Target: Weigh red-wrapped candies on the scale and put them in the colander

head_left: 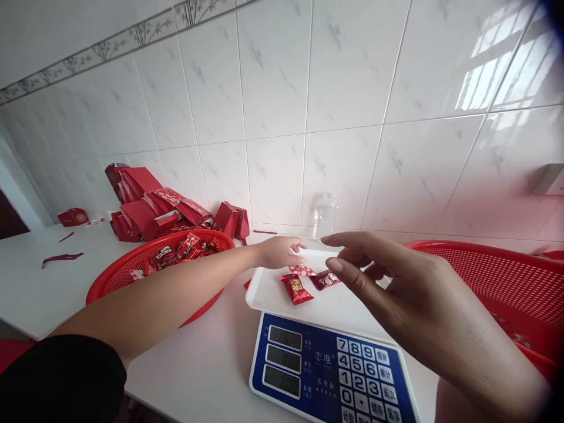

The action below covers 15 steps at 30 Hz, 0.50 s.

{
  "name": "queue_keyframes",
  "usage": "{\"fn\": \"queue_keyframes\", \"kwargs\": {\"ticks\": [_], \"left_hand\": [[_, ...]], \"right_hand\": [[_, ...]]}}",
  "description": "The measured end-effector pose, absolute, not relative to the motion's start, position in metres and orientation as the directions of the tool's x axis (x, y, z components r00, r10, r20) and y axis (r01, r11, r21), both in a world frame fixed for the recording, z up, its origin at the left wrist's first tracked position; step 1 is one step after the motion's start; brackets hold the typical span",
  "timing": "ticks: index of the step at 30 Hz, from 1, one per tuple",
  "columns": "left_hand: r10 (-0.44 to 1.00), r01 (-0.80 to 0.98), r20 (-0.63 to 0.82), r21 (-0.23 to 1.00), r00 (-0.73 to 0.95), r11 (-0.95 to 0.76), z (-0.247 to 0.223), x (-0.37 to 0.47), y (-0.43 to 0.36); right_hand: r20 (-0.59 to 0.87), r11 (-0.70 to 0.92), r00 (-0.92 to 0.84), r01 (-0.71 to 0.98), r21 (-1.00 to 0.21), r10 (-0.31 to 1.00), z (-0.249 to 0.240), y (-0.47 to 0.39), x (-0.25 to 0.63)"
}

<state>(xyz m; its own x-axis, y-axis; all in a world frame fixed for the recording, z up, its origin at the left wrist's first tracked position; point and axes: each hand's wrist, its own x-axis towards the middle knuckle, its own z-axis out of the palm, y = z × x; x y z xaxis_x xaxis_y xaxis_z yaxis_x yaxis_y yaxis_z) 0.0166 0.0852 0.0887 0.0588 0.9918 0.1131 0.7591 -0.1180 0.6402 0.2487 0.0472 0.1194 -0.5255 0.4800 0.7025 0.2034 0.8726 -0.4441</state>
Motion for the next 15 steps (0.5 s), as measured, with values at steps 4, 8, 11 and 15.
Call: {"fn": "queue_keyframes", "kwargs": {"ticks": [4,8,11,15], "left_hand": [[0.925,0.706,0.307,0.705,-0.223,-0.064,0.080,-0.008,0.061],[0.810,0.631,0.387,0.775,-0.440,-0.027,0.057,-0.022,0.020],[0.778,0.495,0.399,0.859,-0.485,-0.132,0.032,-0.021,-0.004],[0.805,0.472,0.360,0.874,-0.471,-0.115,-0.007,-0.020,-0.009]], "right_hand": [[0.709,0.872,-0.515,0.197,-0.449,0.482,0.121,0.050,0.251],[0.711,0.865,-0.499,0.212,-0.454,0.496,0.120,0.053,0.252],[0.709,0.857,-0.486,0.224,-0.464,0.510,0.120,0.054,0.253],[0.716,0.852,-0.465,0.242,-0.464,0.521,0.120,0.054,0.255]]}}
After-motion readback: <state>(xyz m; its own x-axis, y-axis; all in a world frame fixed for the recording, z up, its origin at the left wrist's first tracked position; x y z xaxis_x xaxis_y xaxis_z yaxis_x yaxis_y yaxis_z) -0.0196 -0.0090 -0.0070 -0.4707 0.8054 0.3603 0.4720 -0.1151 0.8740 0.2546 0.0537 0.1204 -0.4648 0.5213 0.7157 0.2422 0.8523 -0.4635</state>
